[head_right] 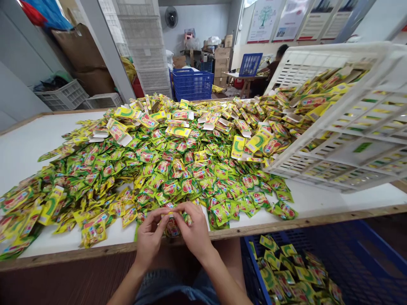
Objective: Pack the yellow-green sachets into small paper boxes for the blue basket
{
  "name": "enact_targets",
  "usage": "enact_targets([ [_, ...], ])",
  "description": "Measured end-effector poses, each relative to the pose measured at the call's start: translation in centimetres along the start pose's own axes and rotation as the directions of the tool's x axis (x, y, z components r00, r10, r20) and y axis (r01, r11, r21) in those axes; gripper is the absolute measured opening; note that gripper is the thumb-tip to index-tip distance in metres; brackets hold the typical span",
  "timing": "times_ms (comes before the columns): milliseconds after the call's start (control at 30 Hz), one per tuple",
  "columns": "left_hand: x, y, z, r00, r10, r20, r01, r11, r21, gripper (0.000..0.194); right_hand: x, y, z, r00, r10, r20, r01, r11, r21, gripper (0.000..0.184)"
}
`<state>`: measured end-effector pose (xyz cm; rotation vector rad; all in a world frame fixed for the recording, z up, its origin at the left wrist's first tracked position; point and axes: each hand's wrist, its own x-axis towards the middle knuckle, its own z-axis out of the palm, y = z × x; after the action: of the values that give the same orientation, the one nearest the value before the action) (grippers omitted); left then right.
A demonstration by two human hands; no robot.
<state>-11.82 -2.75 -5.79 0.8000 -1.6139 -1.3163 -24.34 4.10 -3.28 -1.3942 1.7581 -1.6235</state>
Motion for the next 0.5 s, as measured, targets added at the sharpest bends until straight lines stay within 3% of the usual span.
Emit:
enact_targets([
  [133, 0.3, -1.3, -0.4, 0.998, 0.054, 0.020, -0.054, 0.999, 0.002, 0.013, -0.3, 1.0, -0.1, 1.000, -0.004, 0.009, 0.003, 0.994, 0.112, 0.012],
  [367, -0.6, -3.0, -1.3, 0.997, 0.064, 0.033, -0.067, 0.991, 0.118, 0.014, -1.3, 0.9, 0.9, 0.999, 0.031, 0.014, -0.032, 0.992, 0.121, 0.017],
  [433, -0.9, -3.1, -1.3, 0.998, 0.039, 0.049, -0.042, 0.997, 0.069, 0.032, -1.5, 0.1, -0.7, 1.000, 0.001, -0.015, 0.000, 0.999, 0.054, 0.020],
  [500, -1.0, -2.8, -1.3, 0.998, -0.013, 0.055, 0.014, 1.000, -0.024, 0.042, -2.2, -0.6, -4.5, 1.000, 0.020, -0.020, -0.022, 0.995, -0.099, 0.022],
])
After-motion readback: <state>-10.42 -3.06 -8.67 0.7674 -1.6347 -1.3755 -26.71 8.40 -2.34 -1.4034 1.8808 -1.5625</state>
